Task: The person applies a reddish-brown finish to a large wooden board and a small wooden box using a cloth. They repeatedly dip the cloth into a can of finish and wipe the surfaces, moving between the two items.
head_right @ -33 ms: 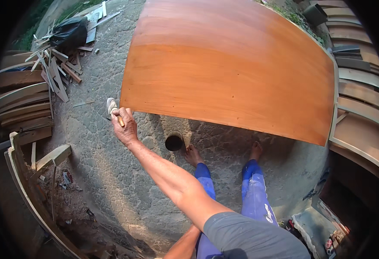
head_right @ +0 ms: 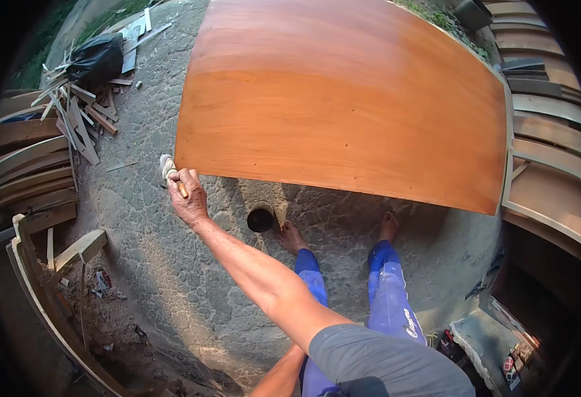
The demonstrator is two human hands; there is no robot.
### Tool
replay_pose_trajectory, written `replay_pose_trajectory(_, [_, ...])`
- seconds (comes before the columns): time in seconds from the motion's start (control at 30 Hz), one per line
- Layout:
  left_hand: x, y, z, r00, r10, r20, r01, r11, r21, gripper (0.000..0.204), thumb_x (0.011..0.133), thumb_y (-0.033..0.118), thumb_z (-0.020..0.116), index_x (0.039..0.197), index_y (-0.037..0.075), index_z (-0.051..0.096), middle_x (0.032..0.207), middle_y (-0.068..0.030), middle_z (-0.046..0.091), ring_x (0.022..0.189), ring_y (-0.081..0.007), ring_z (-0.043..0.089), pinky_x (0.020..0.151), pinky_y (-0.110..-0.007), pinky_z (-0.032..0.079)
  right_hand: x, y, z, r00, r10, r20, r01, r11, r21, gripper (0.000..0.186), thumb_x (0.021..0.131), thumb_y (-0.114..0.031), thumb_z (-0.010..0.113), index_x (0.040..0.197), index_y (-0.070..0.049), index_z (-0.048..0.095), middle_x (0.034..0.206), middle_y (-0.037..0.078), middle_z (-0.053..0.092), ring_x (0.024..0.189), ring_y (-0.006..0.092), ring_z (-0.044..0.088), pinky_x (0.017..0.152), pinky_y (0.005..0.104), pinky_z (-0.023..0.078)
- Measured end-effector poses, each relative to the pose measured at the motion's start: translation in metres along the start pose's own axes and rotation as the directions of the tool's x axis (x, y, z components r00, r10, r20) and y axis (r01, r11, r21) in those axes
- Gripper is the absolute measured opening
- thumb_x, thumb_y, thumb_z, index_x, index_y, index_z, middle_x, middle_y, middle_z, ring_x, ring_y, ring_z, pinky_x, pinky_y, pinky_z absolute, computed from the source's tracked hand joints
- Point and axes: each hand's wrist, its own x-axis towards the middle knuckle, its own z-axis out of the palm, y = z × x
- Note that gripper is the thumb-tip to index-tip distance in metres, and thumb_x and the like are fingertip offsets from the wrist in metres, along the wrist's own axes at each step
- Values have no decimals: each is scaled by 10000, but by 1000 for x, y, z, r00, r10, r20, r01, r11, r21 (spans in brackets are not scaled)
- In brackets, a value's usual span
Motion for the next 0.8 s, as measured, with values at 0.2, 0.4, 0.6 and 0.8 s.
replay_pose_trajectory(0.2, [8, -2, 3, 996, -80, 49, 62, 953, 296, 478, 825, 450, 687, 1132, 84, 679, 1180, -175, 666, 1191, -384, 557, 928, -487, 481, -9, 9, -126, 989, -12, -150, 22, 997, 69, 121, 907, -147, 691, 965, -74, 613, 962, 119, 584, 873, 294, 629, 756, 391, 501])
replay_pose_trajectory(0.4, [45, 94, 17, 946, -270, 178, 117, 799, 590, 341, 936, 280, 584, 1200, 81, 666, 1228, -167, 653, 1194, -345, 560, 1023, -452, 446, -48, 20, -312, 950, 28, -312, -22, 999, 25, 77, 884, -39, 700, 938, -53, 648, 910, 94, 609, 815, 197, 650, 689, 324, 538])
replay_pose_trajectory(0.6, [44, 114, 56, 956, -236, 174, 45, 703, 709, 314, 930, 269, 575, 1172, 104, 688, 1205, -151, 672, 1201, -352, 553, 1018, -459, 451, -88, 33, -526, 887, -13, -462, -24, 997, -74, 43, 904, -13, 673, 921, -25, 636, 928, 84, 595, 707, 136, 637, 633, 281, 539])
replay_pose_trajectory(0.8, [43, 133, 98, 927, -299, 224, -26, 546, 837, 339, 934, 276, 568, 1200, 99, 681, 1223, -147, 669, 1220, -348, 548, 1029, -460, 455, -120, 68, -719, 745, 35, -667, -95, 994, -53, 17, 935, -21, 666, 945, -22, 652, 841, 38, 661, 725, 81, 615, 675, 245, 522])
